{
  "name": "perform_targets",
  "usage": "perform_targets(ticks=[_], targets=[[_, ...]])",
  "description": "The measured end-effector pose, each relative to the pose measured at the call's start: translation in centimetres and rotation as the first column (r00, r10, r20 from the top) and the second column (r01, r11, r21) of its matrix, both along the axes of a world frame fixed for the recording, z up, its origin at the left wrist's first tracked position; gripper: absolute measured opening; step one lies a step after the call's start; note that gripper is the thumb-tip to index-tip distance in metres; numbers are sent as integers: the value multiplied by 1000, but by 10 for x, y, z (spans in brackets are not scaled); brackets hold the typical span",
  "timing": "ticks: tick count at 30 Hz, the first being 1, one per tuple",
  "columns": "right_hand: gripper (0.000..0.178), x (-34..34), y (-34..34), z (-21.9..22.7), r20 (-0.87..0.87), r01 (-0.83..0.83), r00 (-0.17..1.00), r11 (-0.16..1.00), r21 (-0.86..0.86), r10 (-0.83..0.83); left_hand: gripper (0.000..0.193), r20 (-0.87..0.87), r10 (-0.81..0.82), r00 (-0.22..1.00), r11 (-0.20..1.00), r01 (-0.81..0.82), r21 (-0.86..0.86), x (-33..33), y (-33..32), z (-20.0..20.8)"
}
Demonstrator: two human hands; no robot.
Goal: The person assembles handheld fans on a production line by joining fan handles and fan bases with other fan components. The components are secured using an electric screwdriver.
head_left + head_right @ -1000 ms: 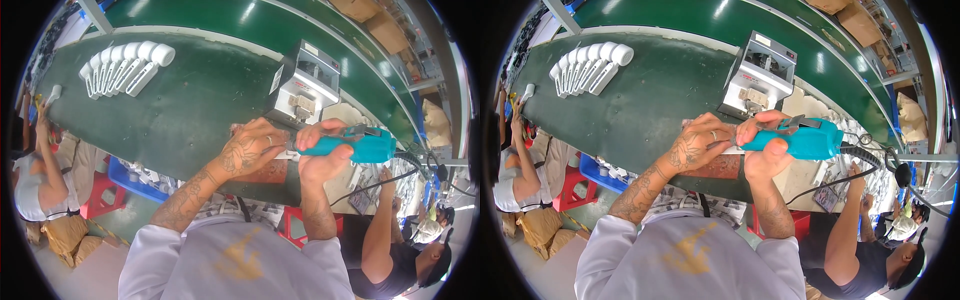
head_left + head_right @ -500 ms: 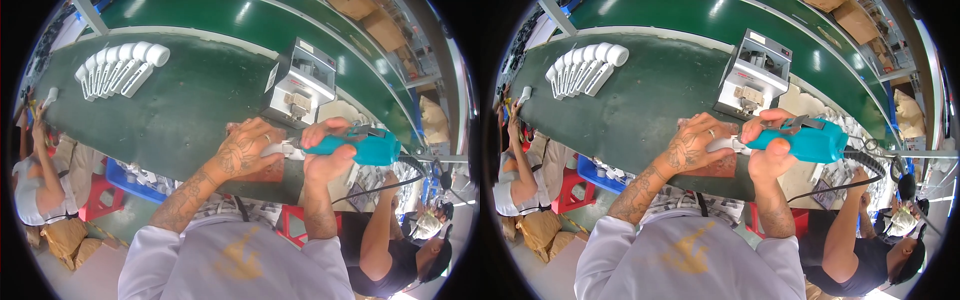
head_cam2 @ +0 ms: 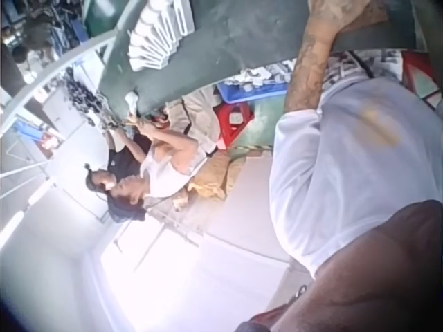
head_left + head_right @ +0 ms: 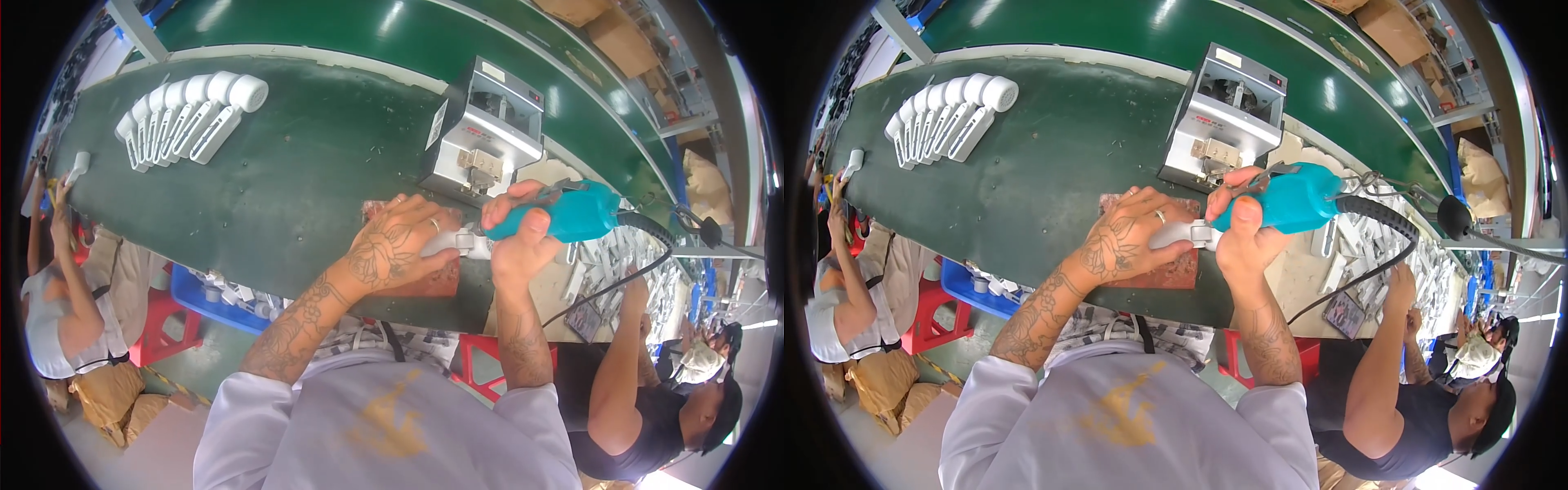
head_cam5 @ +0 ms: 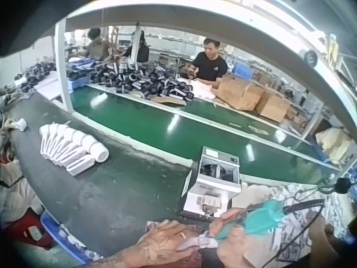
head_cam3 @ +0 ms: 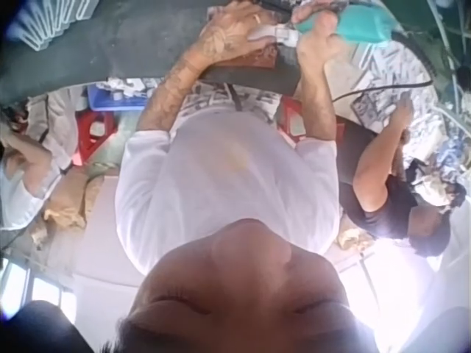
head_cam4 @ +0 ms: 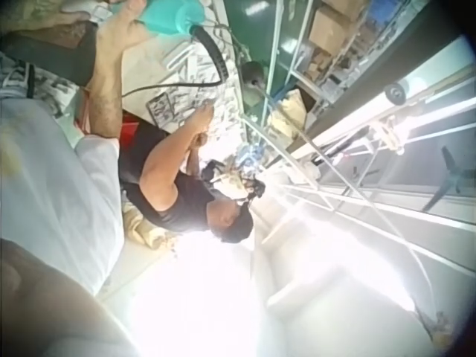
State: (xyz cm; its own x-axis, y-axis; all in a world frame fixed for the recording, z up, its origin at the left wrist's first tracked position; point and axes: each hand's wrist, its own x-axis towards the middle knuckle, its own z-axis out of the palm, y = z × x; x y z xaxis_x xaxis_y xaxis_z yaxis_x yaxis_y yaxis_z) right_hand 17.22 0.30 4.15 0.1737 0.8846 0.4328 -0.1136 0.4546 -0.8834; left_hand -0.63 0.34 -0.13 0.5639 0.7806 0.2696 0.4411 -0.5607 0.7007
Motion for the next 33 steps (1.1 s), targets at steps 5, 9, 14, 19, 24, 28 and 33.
perform_targets(ticks=[5,9,14,19,24,28,33], targets=[[61,1,1,-8,30,50,998,998,-32,-49,36,-67,-30,997,1000,29,-10,2,-1,4],[54,-3,3,-6,-1,34,999,998,-55,-34,30,-60,5,998,996,0,87,3,-1,2],[54,-3,3,-9,20,67,998,996,-52,-66,31,-61,-28,998,999,31,41,2,1,7],[56,-3,6,2,53,86,995,991,-106,-81,31,-64,-25,998,998,28,54,2,-3,-5],[58,-3,37,23,74,151,984,982,114,-160,26,-24,25,999,991,-22,130,3,-4,0],[35,-7,59,4,18,68,997,978,197,-73,31,-28,-35,999,997,34,-64,2,-3,2],[39,-2,54,4,61,71,995,991,116,-79,29,-8,-7,1000,995,7,104,4,-4,3]])
